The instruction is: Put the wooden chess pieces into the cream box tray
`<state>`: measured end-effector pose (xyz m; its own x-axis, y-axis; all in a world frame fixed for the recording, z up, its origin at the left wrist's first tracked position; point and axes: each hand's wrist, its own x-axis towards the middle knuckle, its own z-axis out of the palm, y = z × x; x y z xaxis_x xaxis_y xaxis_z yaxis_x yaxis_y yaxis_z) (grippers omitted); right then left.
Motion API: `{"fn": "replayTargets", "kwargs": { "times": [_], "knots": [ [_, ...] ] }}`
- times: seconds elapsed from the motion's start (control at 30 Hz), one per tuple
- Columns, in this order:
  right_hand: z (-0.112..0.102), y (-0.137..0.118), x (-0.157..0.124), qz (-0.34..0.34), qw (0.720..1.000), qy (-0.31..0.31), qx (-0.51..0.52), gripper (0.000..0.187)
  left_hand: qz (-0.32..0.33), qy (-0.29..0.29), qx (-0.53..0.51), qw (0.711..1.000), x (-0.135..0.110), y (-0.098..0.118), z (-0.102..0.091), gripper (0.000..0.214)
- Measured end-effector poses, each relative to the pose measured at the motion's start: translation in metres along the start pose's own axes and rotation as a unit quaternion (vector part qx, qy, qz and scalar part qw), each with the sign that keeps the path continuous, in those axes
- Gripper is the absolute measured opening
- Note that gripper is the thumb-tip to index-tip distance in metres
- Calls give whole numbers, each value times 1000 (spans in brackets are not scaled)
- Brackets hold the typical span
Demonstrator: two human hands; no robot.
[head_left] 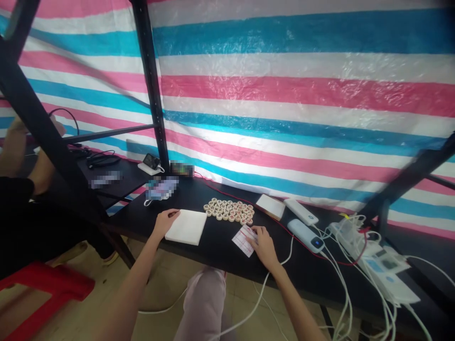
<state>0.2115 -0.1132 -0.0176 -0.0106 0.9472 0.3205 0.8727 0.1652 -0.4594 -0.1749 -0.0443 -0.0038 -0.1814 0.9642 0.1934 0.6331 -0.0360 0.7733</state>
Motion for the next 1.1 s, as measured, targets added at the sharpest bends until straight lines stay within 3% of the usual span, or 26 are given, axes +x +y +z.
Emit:
{"fn": "replayTargets", "kwargs": {
  "times": [0.1, 0.23, 0.33, 0.43, 0.53, 0.73, 0.97, 1.1],
  "knots": [
    [6, -2, -7, -8, 998, 54, -10, 38, -1, 9, -39, 999, 0, 2, 0, 47],
    [5, -2, -7, -2, 998, 62, 17, 35, -18, 56, -139, 989, 1, 1, 1, 62],
    [4, 6, -5, 17, 990, 83, 112, 30, -35, 80, -171, 981, 4, -1, -1, 66],
    [4, 16, -2, 56, 965, 131, 218, 28, -36, 102, -191, 976, 5, -2, -5, 66],
    [3, 21, -2, 75, 948, 168, 261, 25, -28, 117, -198, 973, 2, 1, -7, 64],
    [0, 17, -6, 76, 942, 187, 269, 23, -36, 162, -107, 980, -4, 8, -6, 56],
    [0, 19, -11, 47, 953, 127, 273, 20, -95, 161, 92, 978, 3, 3, -5, 54],
    [0, 16, -12, 51, 953, 119, 275, 20, -117, 169, 104, 973, 5, 1, -6, 52]
  ]
}}
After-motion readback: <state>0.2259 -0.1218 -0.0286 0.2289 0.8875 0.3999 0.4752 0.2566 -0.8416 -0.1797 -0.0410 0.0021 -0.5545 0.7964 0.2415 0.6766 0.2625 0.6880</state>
